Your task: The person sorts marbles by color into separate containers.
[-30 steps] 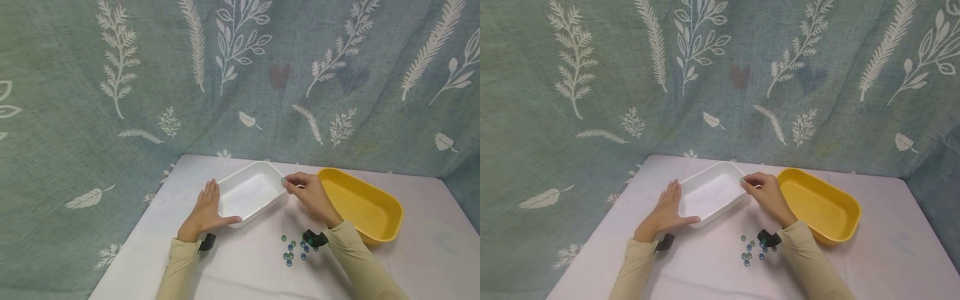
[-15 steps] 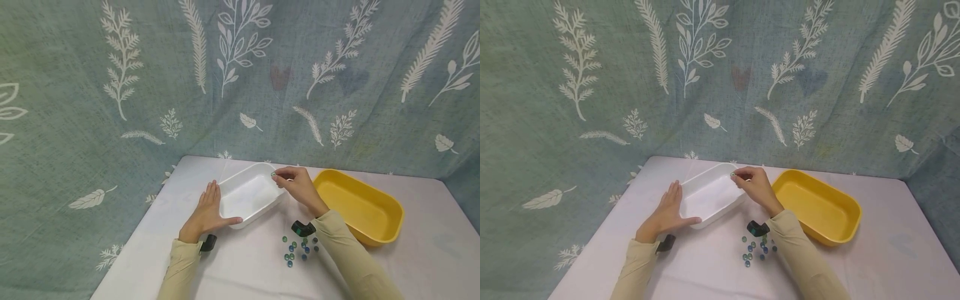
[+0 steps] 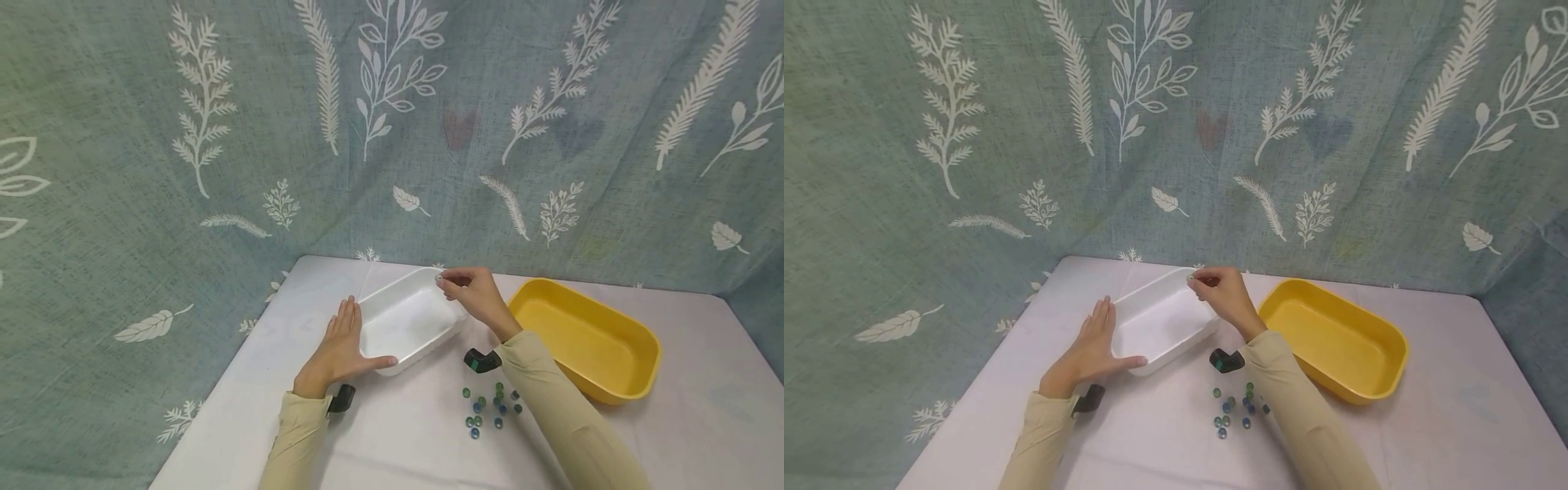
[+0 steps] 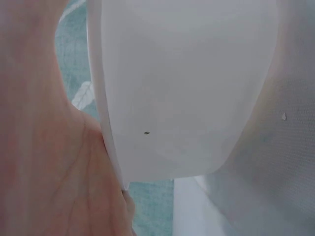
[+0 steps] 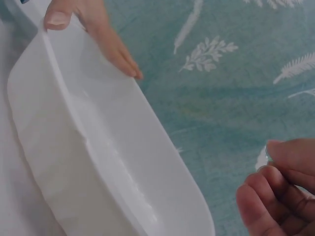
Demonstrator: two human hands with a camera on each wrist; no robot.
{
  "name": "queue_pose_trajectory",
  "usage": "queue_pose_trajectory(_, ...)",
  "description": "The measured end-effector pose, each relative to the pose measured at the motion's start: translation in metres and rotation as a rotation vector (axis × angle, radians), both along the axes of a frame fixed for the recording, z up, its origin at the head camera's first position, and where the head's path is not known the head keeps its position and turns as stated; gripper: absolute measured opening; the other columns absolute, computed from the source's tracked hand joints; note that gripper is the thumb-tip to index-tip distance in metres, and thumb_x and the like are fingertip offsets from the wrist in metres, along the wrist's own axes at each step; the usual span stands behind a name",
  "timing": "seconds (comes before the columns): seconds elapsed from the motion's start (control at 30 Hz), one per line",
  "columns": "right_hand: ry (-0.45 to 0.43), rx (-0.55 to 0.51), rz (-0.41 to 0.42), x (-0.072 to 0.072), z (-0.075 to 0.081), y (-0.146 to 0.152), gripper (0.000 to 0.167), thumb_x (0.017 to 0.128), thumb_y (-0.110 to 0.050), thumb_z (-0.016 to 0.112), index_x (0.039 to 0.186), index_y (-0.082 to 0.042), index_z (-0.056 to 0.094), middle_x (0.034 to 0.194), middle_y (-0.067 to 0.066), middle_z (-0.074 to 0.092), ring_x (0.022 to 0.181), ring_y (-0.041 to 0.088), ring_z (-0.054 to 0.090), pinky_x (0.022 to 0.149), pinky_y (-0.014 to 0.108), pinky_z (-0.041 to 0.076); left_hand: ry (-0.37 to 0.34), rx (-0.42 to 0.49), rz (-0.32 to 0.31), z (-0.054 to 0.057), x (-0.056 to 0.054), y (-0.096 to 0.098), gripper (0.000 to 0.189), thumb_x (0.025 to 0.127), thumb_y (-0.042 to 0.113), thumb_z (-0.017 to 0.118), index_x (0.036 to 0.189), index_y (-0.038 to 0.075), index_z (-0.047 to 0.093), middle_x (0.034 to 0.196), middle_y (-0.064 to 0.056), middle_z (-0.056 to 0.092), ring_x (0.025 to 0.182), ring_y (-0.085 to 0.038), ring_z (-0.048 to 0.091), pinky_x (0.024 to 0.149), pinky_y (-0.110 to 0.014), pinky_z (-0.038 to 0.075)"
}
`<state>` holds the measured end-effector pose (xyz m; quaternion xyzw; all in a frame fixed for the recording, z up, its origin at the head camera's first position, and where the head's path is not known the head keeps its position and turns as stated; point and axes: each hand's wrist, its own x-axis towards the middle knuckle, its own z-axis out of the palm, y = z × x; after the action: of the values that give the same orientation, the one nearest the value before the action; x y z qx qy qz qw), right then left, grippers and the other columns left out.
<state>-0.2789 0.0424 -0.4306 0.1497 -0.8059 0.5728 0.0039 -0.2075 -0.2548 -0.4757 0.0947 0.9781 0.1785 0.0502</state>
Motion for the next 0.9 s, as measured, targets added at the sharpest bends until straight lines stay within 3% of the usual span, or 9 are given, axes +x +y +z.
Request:
queue_pose_trajectory(0.27, -0.025, -0.028, 0.023, -0.012, 0.000, -0.017, 0.029, 0.098, -0.017, 0.071, 0.119, 0.003, 0.074, 0.111, 0.025, 0.075, 0.092, 0.039, 0.074, 0.083, 0.042, 0.065, -0.007, 0.005, 0.006, 0.000, 0.000, -0.001, 0.145, 0.072, 0.086, 0.068, 0.164, -0.004, 0.002, 0.174, -0.018, -0.010, 0.163, -0.035, -0.007, 0.133, -0.055, 0.007)
queue_pose_trajectory(0.4, -0.021, -0.005, 0.022, -0.019, -0.005, -0.025, 0.027, 0.098, -0.018, 0.071, 0.116, 0.002, 0.075, 0.107, 0.025, 0.076, 0.086, 0.034, 0.073, 0.083, 0.045, 0.064, -0.003, -0.006, 0.008, -0.001, 0.001, -0.001, 0.145, 0.072, 0.088, 0.067, 0.164, -0.004, 0.003, 0.175, -0.019, -0.008, 0.164, -0.035, -0.006, 0.133, -0.055, 0.007)
queue_pose_trajectory(0.53, -0.025, 0.010, 0.004, -0.027, -0.012, -0.031, 0.026, 0.098, -0.017, 0.071, 0.115, 0.002, 0.076, 0.104, 0.026, 0.075, 0.081, 0.024, 0.072, 0.079, 0.040, 0.064, 0.001, -0.007, 0.002, -0.001, 0.001, -0.001, 0.145, 0.071, 0.088, 0.066, 0.164, -0.004, 0.003, 0.175, -0.019, -0.007, 0.164, -0.034, -0.007, 0.133, -0.055, 0.007)
queue_pose_trajectory(0.73, -0.074, 0.036, -0.033, -0.036, -0.020, -0.037, 0.027, 0.098, -0.017, 0.071, 0.114, 0.003, 0.076, 0.104, 0.023, 0.075, 0.090, 0.038, 0.073, 0.072, 0.029, 0.062, 0.007, -0.008, 0.004, -0.003, 0.001, -0.001, 0.145, 0.071, 0.088, 0.067, 0.164, -0.004, 0.003, 0.174, -0.019, -0.008, 0.163, -0.035, -0.006, 0.133, -0.054, 0.008)
queue_pose_trajectory(0.9, -0.098, 0.062, -0.060, -0.043, -0.023, -0.042, 0.028, 0.097, -0.018, 0.072, 0.114, 0.004, 0.076, 0.109, 0.022, 0.076, 0.084, 0.028, 0.073, 0.070, 0.026, 0.060, 0.001, -0.004, 0.007, -0.001, 0.002, -0.001, 0.144, 0.072, 0.087, 0.068, 0.164, -0.003, 0.002, 0.175, -0.018, -0.009, 0.164, -0.034, -0.006, 0.133, -0.054, 0.007)
